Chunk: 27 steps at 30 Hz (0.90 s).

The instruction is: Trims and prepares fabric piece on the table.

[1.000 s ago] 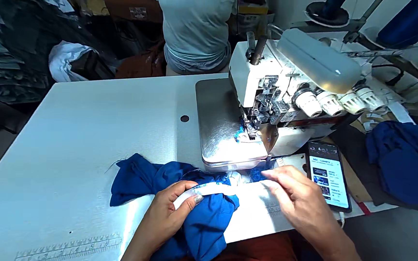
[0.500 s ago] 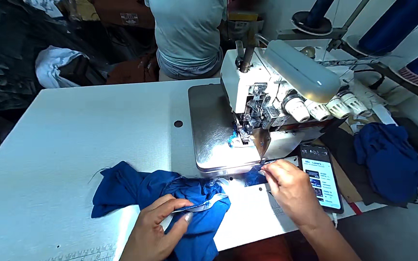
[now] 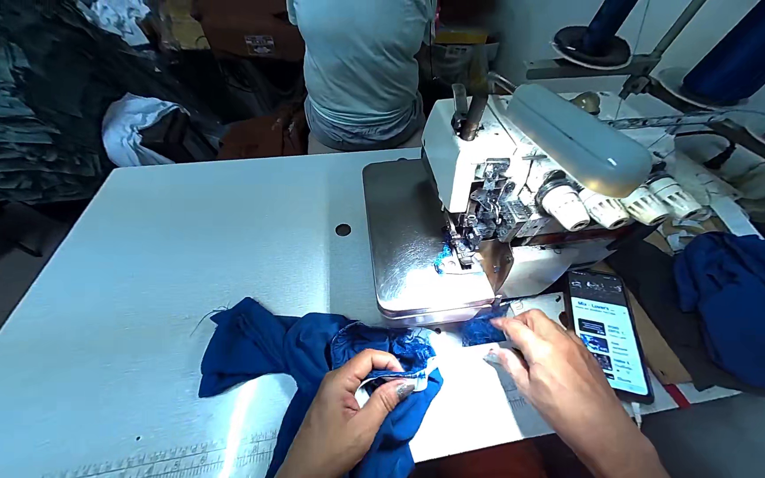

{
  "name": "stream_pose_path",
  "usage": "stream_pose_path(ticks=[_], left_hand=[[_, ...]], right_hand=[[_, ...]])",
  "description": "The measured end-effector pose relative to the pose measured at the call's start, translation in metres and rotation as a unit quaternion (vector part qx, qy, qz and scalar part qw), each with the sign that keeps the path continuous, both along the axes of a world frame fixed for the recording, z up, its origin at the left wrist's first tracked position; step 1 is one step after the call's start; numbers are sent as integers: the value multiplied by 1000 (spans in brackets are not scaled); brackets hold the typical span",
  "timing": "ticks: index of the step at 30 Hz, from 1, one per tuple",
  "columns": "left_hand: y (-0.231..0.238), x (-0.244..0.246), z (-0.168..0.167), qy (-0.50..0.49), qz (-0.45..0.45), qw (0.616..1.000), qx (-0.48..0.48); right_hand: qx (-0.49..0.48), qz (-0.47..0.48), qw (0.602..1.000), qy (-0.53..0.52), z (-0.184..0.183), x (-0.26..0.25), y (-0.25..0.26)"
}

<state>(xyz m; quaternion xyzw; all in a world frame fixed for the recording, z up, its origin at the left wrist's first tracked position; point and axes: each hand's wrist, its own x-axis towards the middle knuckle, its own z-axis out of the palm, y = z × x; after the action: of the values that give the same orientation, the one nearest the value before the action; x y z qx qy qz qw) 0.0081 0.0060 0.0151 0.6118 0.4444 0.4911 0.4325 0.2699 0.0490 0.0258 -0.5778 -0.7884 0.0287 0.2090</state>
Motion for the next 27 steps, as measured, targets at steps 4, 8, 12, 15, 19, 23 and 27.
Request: stream_pose_path(ticks=[4, 8, 12, 15, 19, 23, 27], left_hand=[[0, 5, -5, -25, -1, 1000, -13], [2, 5, -11, 10, 25, 1000, 15], [2, 4, -14, -4, -5, 999, 39], [0, 5, -20, 26, -19, 994, 101], [-1, 8, -26, 61, -35, 985, 157], [-7, 4, -31, 78, -29, 982, 171], [-10, 0, -33, 55, -21, 986, 159]], right_hand=[[57, -36, 998, -16, -1, 9, 6], [101, -30, 994, 44, 17, 3, 2], [111, 33, 983, 140, 16, -3, -3], [5, 161, 949, 272, 14, -12, -7], [-193, 331, 892, 242, 14, -22, 1], [-242, 324, 865, 296, 4, -25, 7], [-252, 234, 833, 434, -1, -12, 7]])
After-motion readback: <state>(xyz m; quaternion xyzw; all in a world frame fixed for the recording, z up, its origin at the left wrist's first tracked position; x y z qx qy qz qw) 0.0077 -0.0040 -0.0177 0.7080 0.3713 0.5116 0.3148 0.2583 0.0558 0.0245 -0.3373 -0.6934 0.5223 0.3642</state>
